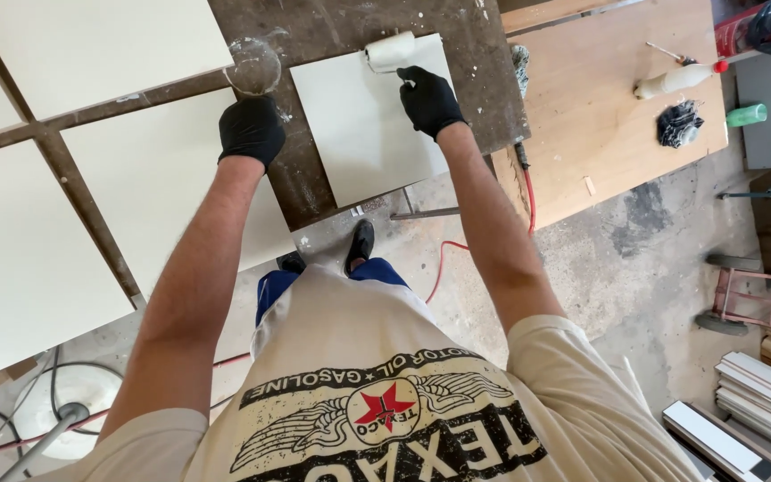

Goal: Applying white paint to square wooden panels using a hand roller and then placing them on a drying surface.

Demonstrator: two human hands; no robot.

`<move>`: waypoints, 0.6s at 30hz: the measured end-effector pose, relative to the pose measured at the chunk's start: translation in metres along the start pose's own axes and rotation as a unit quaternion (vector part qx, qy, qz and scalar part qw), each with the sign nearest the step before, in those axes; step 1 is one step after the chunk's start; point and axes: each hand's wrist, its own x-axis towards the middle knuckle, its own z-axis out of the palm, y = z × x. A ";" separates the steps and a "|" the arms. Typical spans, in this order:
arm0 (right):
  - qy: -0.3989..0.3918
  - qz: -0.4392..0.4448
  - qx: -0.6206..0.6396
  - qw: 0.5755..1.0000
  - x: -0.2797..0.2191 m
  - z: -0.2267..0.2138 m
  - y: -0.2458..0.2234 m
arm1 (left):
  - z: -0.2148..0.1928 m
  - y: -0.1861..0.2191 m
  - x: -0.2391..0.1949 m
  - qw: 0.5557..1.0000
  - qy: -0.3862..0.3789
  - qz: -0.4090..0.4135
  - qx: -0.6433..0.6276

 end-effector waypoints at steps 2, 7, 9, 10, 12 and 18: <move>-0.001 0.000 -0.026 1.000 -0.037 -0.008 0.008 | 0.020 -0.013 0.008 1.000 0.002 0.003 0.019; -0.009 0.052 -0.063 0.997 -0.140 0.005 0.082 | 0.017 -0.011 0.011 0.999 0.004 0.003 0.046; 0.030 0.067 -0.036 0.997 -0.188 0.017 0.088 | 0.018 -0.012 0.012 0.999 -0.005 0.002 0.043; 0.030 0.067 -0.035 0.997 -0.172 0.019 0.087 | 0.015 -0.010 0.011 0.999 -0.005 0.002 0.044; 0.015 0.068 -0.038 0.997 -0.138 0.021 0.085 | 0.007 -0.005 0.010 0.999 -0.007 0.007 0.051; -0.003 0.067 0.093 0.993 0.000 -0.019 0.011 | 0.011 0.003 0.010 0.999 -0.004 -0.018 0.051</move>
